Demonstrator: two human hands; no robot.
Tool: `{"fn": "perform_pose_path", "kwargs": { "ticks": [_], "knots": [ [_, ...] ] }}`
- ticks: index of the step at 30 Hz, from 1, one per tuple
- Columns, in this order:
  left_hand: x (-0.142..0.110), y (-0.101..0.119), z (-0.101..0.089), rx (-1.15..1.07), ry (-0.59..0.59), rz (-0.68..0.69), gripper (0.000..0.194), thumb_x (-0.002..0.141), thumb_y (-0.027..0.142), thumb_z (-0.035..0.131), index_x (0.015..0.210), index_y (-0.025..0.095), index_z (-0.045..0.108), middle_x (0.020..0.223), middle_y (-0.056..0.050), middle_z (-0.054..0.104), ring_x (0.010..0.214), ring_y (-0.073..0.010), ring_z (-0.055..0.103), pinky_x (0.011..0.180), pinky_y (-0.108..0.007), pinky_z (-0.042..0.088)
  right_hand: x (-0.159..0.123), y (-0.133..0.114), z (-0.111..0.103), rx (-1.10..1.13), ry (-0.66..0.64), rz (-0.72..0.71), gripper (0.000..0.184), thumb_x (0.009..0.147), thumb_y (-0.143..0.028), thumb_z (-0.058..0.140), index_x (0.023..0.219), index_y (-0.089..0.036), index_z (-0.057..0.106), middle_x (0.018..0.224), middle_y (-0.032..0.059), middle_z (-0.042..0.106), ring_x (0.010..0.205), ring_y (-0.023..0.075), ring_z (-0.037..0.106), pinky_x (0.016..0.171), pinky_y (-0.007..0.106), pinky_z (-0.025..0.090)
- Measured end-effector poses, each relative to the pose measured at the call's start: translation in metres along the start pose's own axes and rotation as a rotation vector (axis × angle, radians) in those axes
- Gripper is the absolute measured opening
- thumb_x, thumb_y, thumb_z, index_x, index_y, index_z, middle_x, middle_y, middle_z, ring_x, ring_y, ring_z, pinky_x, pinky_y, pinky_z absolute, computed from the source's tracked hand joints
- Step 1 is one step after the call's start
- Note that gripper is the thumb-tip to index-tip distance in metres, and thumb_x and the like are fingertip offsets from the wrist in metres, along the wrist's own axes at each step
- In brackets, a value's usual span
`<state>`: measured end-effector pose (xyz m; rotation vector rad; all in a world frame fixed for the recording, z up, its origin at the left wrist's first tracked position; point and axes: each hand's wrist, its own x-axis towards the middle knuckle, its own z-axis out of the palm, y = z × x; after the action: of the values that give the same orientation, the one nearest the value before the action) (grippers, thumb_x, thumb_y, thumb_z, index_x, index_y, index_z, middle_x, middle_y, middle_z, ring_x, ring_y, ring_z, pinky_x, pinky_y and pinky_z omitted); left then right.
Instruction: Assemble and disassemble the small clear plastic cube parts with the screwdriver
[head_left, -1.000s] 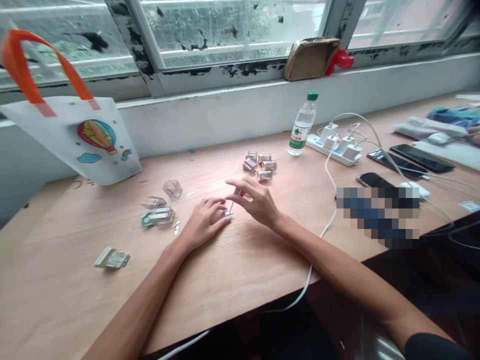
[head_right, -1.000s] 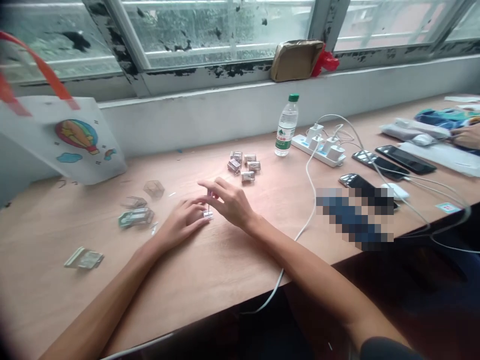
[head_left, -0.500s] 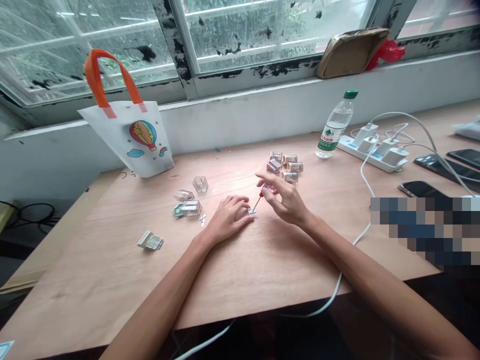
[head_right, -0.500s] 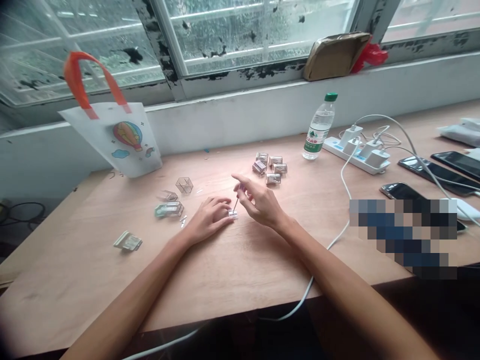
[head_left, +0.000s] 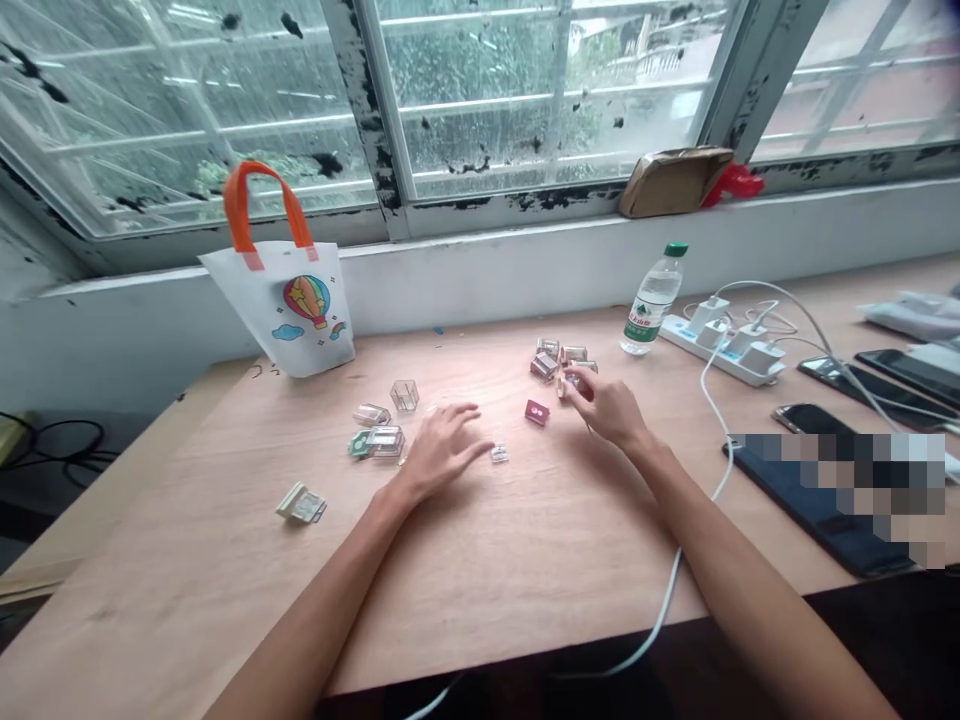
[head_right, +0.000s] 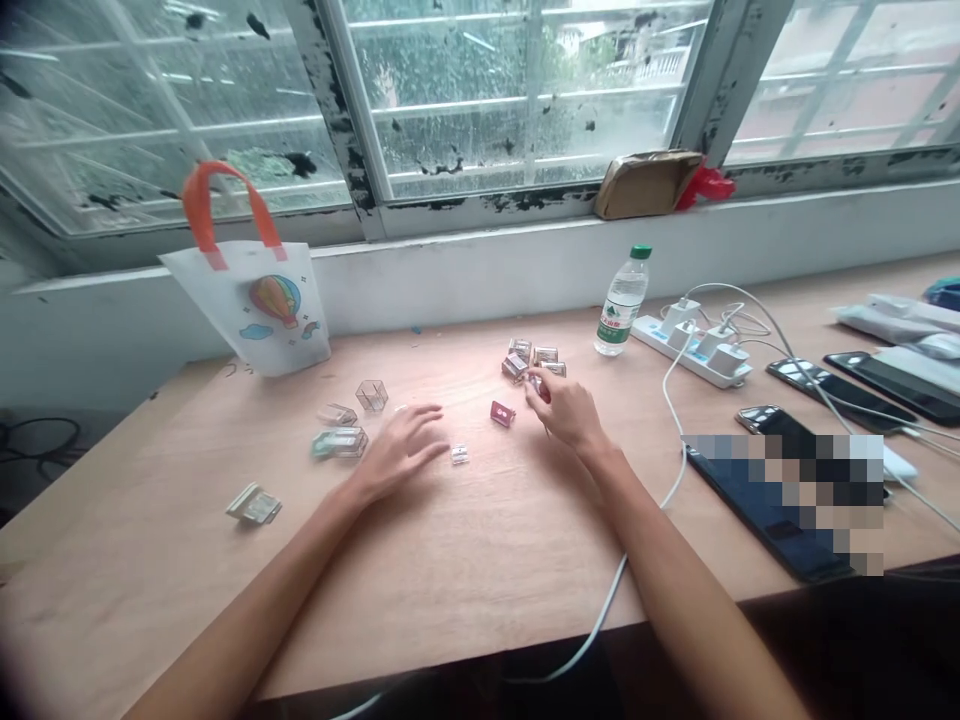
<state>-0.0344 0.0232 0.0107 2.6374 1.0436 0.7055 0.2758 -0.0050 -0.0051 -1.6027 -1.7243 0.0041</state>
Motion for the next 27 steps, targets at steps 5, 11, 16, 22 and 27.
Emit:
{"fn": "perform_pose_path", "kwargs": {
  "ticks": [5, 11, 16, 22, 27],
  "knots": [
    [0.024, -0.024, -0.041, 0.262, 0.205, -0.317, 0.03, 0.099, 0.039, 0.051, 0.117, 0.02, 0.066, 0.105, -0.009, 0.069, 0.091, -0.0242, 0.068, 0.084, -0.036, 0.052, 0.001, 0.012, 0.006, 0.076, -0.21, -0.093, 0.032, 0.093, -0.031, 0.055, 0.117, -0.018, 0.072, 0.079, 0.0049, 0.073, 0.065, 0.0168, 0.06, 0.064, 0.026, 0.04],
    [0.017, -0.026, -0.038, 0.563, -0.073, -0.238, 0.03, 0.093, 0.016, 0.041, 0.087, 0.013, 0.07, 0.105, -0.02, 0.065, 0.102, -0.0323, 0.061, 0.084, -0.042, 0.049, 0.003, 0.008, 0.011, 0.094, -0.217, -0.088, 0.031, 0.093, -0.026, 0.056, 0.118, -0.015, 0.072, 0.086, 0.0076, 0.075, 0.071, 0.017, 0.064, 0.068, 0.026, 0.041],
    [0.012, -0.007, -0.014, 0.638, -0.055, -0.21, 0.03, 0.093, 0.017, 0.042, 0.086, 0.011, 0.07, 0.103, -0.024, 0.063, 0.104, -0.0383, 0.057, 0.085, -0.051, 0.046, 0.001, 0.012, 0.015, 0.111, -0.219, -0.075, 0.032, 0.094, -0.027, 0.056, 0.119, -0.015, 0.071, 0.088, 0.0088, 0.076, 0.073, 0.0188, 0.065, 0.068, 0.028, 0.041],
    [-0.039, 0.051, -0.014, 0.627, -0.14, -0.023, 0.031, 0.101, 0.025, 0.041, 0.099, 0.016, 0.071, 0.108, -0.015, 0.066, 0.103, -0.0287, 0.059, 0.09, -0.045, 0.048, -0.003, 0.012, 0.016, 0.092, -0.247, -0.058, 0.034, 0.096, -0.031, 0.053, 0.121, -0.017, 0.07, 0.089, 0.0082, 0.077, 0.076, 0.0203, 0.068, 0.07, 0.028, 0.044],
    [-0.148, 0.078, -0.013, 0.55, 0.04, 0.098, 0.04, 0.095, 0.043, 0.058, 0.132, 0.03, 0.063, 0.126, -0.005, 0.071, 0.108, -0.0246, 0.066, 0.085, -0.035, 0.057, 0.001, 0.009, 0.017, -0.012, -0.286, -0.053, 0.036, 0.097, -0.031, 0.05, 0.125, -0.017, 0.069, 0.104, 0.011, 0.078, 0.087, 0.023, 0.072, 0.074, 0.029, 0.045]
  ]
}}
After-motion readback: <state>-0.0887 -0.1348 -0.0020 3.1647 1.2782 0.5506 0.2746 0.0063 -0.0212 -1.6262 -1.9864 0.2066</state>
